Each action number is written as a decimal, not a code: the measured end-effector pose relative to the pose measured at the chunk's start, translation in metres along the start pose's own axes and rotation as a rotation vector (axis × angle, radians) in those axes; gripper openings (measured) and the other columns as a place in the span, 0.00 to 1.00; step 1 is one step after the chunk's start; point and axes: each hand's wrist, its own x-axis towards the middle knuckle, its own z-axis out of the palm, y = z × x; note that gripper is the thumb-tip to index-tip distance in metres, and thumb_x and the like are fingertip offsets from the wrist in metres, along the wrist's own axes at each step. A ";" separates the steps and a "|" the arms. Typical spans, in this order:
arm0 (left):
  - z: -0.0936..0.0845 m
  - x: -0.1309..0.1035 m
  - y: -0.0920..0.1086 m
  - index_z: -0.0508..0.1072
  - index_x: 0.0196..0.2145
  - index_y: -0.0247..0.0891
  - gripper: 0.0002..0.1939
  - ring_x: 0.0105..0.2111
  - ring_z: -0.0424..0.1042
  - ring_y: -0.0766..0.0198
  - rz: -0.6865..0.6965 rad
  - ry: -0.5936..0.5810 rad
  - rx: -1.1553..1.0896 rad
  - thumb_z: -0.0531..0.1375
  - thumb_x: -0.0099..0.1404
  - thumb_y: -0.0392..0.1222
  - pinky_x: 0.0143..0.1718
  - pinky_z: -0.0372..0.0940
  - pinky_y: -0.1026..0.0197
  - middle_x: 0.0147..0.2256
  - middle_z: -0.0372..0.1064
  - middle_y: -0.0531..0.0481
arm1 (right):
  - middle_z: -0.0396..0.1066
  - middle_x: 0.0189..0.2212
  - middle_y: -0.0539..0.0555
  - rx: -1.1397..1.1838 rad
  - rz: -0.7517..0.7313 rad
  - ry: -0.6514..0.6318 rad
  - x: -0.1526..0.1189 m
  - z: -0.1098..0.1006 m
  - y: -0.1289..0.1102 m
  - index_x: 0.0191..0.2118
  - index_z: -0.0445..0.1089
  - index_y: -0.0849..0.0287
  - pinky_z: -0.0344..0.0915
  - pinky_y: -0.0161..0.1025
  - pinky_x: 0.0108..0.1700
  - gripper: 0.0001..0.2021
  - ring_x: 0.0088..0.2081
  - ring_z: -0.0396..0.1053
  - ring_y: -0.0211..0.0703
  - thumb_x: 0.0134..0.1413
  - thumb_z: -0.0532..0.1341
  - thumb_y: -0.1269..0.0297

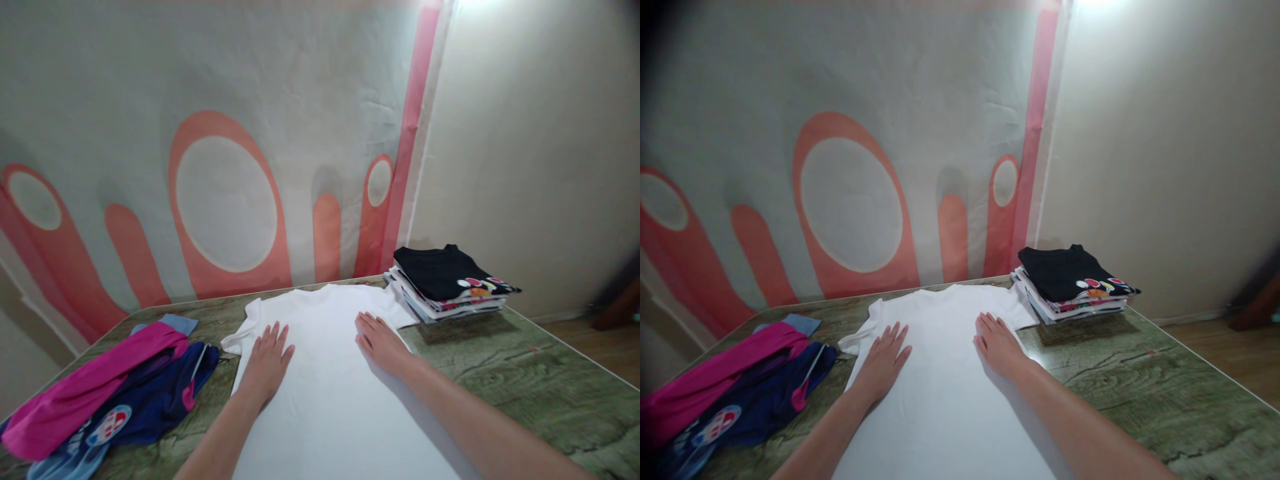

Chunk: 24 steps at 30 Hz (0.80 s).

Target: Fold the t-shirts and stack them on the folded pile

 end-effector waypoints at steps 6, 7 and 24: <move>-0.004 -0.001 0.016 0.51 0.67 0.43 0.28 0.68 0.38 0.52 0.068 -0.021 -0.066 0.38 0.74 0.53 0.64 0.42 0.42 0.68 0.40 0.47 | 0.44 0.68 0.62 0.057 -0.068 -0.032 -0.003 -0.003 -0.009 0.67 0.49 0.67 0.45 0.52 0.66 0.27 0.68 0.41 0.49 0.67 0.43 0.58; -0.005 -0.002 0.017 0.51 0.67 0.44 0.28 0.67 0.39 0.51 0.074 -0.055 -0.063 0.39 0.73 0.54 0.63 0.42 0.40 0.68 0.41 0.47 | 0.45 0.67 0.62 0.064 -0.071 -0.054 -0.004 -0.004 -0.010 0.67 0.50 0.67 0.44 0.53 0.66 0.28 0.68 0.41 0.50 0.67 0.43 0.57; -0.007 -0.004 0.014 0.50 0.67 0.49 0.28 0.67 0.41 0.52 0.059 -0.095 0.000 0.40 0.73 0.55 0.63 0.40 0.39 0.68 0.41 0.50 | 0.48 0.66 0.64 0.031 0.006 -0.064 -0.003 -0.004 0.004 0.66 0.52 0.68 0.44 0.52 0.66 0.29 0.67 0.44 0.51 0.66 0.46 0.55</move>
